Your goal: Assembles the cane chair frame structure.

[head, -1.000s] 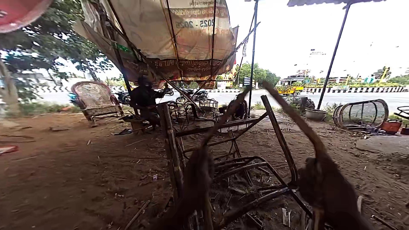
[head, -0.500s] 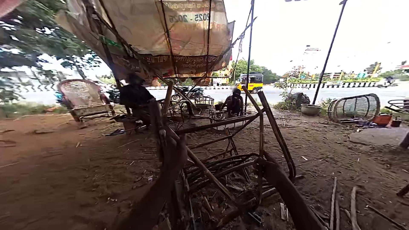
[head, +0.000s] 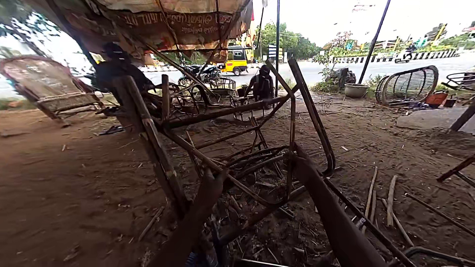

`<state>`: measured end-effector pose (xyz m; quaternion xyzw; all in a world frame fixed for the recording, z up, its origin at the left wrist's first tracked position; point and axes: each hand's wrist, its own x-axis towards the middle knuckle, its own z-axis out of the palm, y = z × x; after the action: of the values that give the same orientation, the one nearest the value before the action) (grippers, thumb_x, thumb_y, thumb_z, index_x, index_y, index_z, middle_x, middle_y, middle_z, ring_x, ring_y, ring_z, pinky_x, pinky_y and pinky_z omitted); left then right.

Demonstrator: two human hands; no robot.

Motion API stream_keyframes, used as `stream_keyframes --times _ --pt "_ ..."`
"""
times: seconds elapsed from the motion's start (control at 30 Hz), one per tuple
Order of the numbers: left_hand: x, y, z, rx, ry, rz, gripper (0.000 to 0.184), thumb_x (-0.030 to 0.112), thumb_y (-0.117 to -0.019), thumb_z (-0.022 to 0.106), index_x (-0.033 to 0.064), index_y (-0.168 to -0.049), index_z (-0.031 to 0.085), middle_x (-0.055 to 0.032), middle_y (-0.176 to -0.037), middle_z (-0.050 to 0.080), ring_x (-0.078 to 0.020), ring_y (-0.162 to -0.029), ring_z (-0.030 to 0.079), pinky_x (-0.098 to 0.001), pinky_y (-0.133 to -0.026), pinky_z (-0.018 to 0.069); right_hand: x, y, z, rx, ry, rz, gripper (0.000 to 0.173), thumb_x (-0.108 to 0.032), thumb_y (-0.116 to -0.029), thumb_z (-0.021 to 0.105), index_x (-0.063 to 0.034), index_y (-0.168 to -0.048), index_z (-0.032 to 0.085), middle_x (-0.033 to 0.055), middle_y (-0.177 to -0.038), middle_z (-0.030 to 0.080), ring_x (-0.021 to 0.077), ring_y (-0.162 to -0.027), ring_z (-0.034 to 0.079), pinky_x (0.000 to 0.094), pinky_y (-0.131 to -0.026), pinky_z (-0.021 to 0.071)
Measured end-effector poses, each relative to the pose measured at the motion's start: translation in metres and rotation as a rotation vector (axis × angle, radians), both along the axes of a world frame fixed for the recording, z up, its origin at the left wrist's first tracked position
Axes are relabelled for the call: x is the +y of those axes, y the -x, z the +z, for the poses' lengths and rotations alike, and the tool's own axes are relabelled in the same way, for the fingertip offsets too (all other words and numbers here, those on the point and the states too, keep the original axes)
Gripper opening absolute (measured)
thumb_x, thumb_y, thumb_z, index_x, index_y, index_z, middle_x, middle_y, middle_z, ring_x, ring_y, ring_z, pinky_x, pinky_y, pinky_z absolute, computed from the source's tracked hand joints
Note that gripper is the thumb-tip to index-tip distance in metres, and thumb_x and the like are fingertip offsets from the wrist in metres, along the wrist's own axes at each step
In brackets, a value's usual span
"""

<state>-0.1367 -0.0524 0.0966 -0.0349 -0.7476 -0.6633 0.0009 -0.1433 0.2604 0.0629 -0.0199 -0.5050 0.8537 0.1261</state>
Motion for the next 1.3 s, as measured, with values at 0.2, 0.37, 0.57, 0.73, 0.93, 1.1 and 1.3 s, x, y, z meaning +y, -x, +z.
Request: stream_keyframes --times 0.2,0.37,0.57,0.73,0.93,1.1,1.3 --pt "0.034 -0.038 -0.04 -0.164 -0.144 -0.217 0.039 0.021 -0.1048 0.06 0.0048 -0.139 0.05 -0.0148 -0.117 0.071 -0.029 -0.095 0.074 -0.0454 -0.08 0.0645 -0.001 -0.001 0.0 0.031 0.007 0.023 0.049 -0.012 -0.1093 0.045 -0.0207 -0.156 0.035 0.0105 -0.114 0.065 0.0203 -0.083 0.068 0.0395 -0.074 0.0605" --pt "0.038 -0.03 -0.027 -0.005 -0.196 -0.241 0.03 0.011 -0.1057 0.056 0.0031 -0.134 0.05 -0.0144 -0.117 0.074 -0.0309 -0.098 0.076 -0.0455 -0.084 0.0656 0.009 -0.001 0.023 0.178 -0.039 0.068 0.053 -0.012 -0.1098 0.042 -0.0236 -0.159 0.027 0.009 -0.114 0.065 0.0174 -0.08 0.066 0.0375 -0.072 0.0601" --pt "0.044 -0.009 -0.052 0.063 -0.109 -0.222 0.036 0.013 -0.1028 0.063 0.0054 -0.136 0.051 -0.0102 -0.117 0.074 -0.027 -0.102 0.075 -0.0438 -0.088 0.0654 0.016 0.016 -0.002 0.275 0.001 0.09 0.061 -0.012 -0.1089 0.044 -0.0294 -0.162 0.021 0.0108 -0.117 0.065 0.0175 -0.078 0.065 0.0357 -0.068 0.0583" --pt "0.051 -0.023 -0.054 0.016 -0.14 -0.228 0.036 0.014 -0.1049 0.059 0.0044 -0.138 0.05 -0.0125 -0.121 0.072 -0.0269 -0.103 0.074 -0.0434 -0.09 0.0644 0.021 0.021 -0.003 0.195 -0.019 0.081 0.056 -0.012 -0.1098 0.042 -0.0289 -0.161 0.026 0.0107 -0.115 0.064 0.0178 -0.078 0.064 0.0332 -0.067 0.0571" --pt "0.055 -0.016 -0.034 0.044 -0.145 -0.232 0.035 0.009 -0.1044 0.058 0.0027 -0.137 0.046 -0.0131 -0.116 0.074 -0.0291 -0.101 0.076 -0.0437 -0.088 0.0657 0.023 0.025 0.022 0.183 -0.083 0.075 0.055 -0.011 -0.11 0.04 -0.026 -0.161 0.025 0.0107 -0.115 0.064 0.0161 -0.071 0.063 0.0307 -0.062 0.0572" --pt "0.054 -0.022 -0.05 0.025 -0.179 -0.254 0.034 0.009 -0.1036 0.06 0.0018 -0.135 0.049 -0.016 -0.117 0.073 -0.031 -0.101 0.075 -0.0443 -0.087 0.0659 0.025 0.02 0.004 0.162 -0.06 0.079 0.058 -0.012 -0.1094 0.044 -0.0261 -0.162 0.024 0.011 -0.114 0.064 0.0175 -0.076 0.065 0.0325 -0.066 0.0578" --pt "0.057 -0.014 -0.055 -0.026 -0.217 -0.243 0.036 0.011 -0.1055 0.057 0.0018 -0.138 0.046 -0.0176 -0.119 0.072 -0.0332 -0.103 0.075 -0.046 -0.089 0.0651 0.026 0.02 0.003 0.198 -0.027 0.084 0.057 -0.013 -0.1099 0.043 -0.025 -0.162 0.024 0.0104 -0.112 0.064 0.0162 -0.074 0.063 0.0316 -0.066 0.0572"
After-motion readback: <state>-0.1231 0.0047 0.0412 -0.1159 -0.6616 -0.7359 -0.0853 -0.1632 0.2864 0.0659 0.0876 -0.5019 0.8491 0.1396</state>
